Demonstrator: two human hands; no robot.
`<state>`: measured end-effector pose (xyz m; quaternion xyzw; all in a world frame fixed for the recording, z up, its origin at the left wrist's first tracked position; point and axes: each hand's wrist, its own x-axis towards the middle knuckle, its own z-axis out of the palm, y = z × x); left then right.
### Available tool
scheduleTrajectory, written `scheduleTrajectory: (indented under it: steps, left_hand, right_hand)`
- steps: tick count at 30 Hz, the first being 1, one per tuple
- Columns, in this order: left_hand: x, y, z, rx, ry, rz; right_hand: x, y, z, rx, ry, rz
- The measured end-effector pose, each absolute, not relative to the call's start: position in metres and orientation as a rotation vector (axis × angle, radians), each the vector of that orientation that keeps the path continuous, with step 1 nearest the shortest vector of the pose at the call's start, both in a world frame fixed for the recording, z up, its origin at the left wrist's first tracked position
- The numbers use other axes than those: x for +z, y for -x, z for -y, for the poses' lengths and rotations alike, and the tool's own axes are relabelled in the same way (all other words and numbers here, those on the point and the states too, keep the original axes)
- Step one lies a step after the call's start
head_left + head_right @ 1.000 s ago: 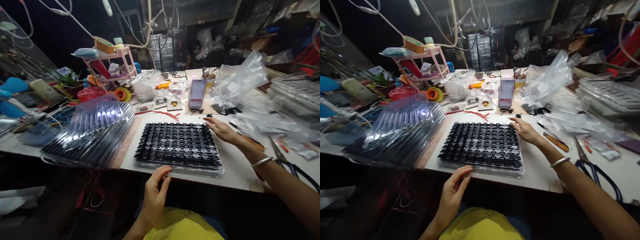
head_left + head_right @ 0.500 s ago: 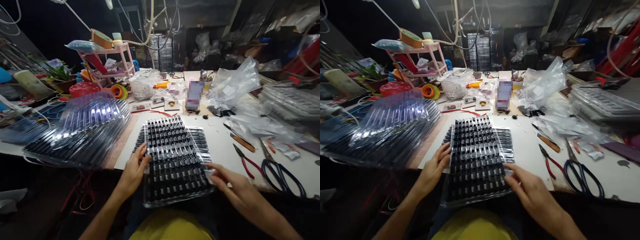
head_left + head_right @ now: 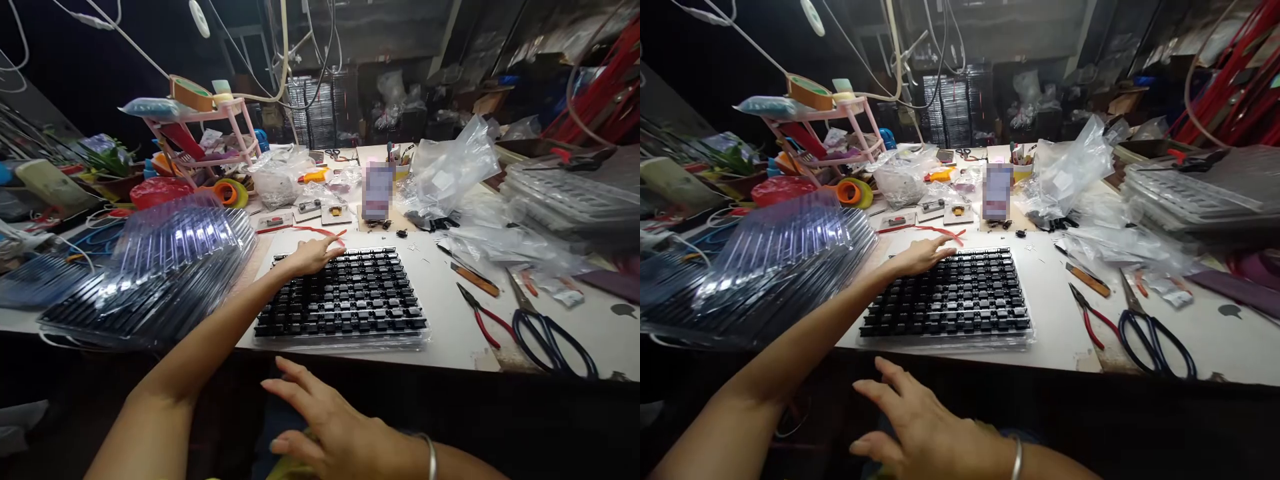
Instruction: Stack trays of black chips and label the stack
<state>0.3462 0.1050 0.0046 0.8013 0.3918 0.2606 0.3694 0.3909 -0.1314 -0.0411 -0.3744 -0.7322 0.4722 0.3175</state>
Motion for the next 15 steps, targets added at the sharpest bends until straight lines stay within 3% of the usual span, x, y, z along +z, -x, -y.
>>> scheduleTrajectory:
  steps: [3,9,15]
  left_hand:
    - [0.012,-0.309,-0.083,0.699,-2.147,-1.006]
    - [-0.019,-0.21,-0.035,1.043,-1.776,-1.328]
    - [-0.06,-0.205,0.0,1.162,-1.401,-1.312]
  right_hand:
    - [-0.037,-0.431,0.149,1.082,0.974,1.649]
    - [-0.056,-0.525,0.157,0.344,1.54,0.898]
    - [-0.077,-0.526,0.132,0.386,1.576,0.875]
